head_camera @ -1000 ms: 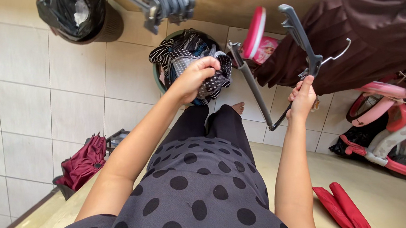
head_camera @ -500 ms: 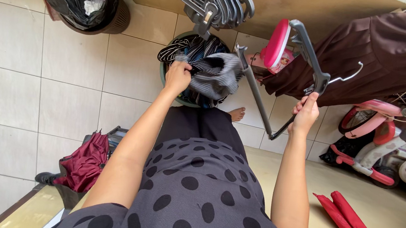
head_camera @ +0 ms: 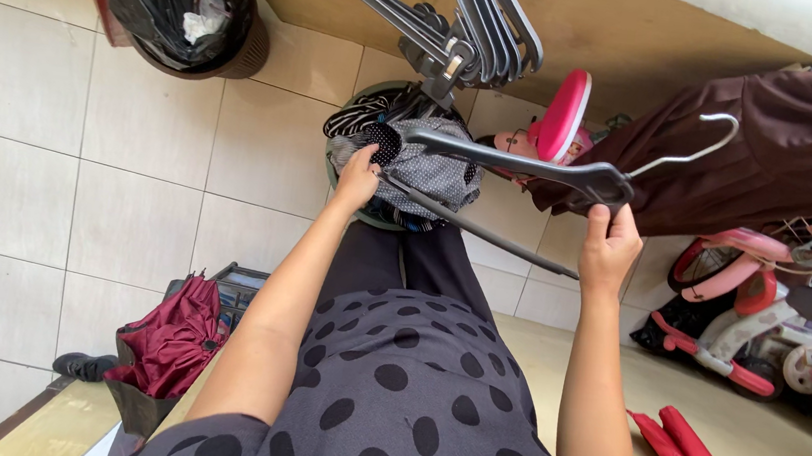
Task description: The person removes various garments, including shirts and pants, from a clothes rack on a balcony. They take each item off its hanger, place the clothing into a green bucket on the floor, and then return the empty hanger to a pile on the floor.
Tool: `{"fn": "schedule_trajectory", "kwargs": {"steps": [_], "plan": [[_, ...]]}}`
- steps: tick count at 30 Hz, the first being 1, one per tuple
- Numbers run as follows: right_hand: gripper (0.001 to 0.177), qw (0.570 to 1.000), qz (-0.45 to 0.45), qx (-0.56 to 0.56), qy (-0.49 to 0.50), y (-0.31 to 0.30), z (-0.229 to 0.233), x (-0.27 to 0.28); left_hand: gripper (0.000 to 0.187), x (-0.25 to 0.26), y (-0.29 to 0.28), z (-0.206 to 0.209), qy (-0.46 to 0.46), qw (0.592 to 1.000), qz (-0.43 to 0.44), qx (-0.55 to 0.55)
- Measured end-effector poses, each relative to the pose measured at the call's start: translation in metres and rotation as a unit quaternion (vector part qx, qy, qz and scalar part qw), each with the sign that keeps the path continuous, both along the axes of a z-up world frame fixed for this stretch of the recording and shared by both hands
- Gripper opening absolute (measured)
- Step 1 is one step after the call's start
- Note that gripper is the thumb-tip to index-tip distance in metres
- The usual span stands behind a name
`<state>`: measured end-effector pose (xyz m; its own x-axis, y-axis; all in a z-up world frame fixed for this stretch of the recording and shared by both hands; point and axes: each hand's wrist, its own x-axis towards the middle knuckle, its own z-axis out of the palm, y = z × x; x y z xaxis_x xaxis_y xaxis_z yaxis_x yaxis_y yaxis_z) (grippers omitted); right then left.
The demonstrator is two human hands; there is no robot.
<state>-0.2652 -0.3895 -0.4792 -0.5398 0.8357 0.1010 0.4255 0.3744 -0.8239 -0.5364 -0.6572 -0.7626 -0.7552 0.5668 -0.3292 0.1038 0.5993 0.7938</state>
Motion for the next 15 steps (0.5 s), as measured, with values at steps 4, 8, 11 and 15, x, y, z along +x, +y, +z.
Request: {"fn": "schedule_trajectory", "kwargs": {"steps": [4, 8, 11, 15], "plan": [[0.024, 0.997, 0.071, -0.012, 0.002, -0.016, 0.043, -0.048, 0.041, -0.015, -0.016, 0.052, -0.053, 0.989, 0.122, 0.062], [0.031, 0.992, 0.126, -0.007, 0.008, -0.028, 0.083, -0.093, 0.038, -0.032, -0.031, 0.101, -0.093, 0.952, 0.232, 0.174], [0.046, 0.986, 0.166, 0.000, 0.011, -0.031, 0.112, -0.124, 0.036, -0.044, -0.041, 0.139, 0.015, 0.937, 0.277, 0.212], [0.055, 0.974, 0.216, 0.068, 0.014, -0.022, 0.128, -0.165, 0.040, -0.055, -0.046, 0.201, 0.077, 0.918, 0.314, 0.230]]}}
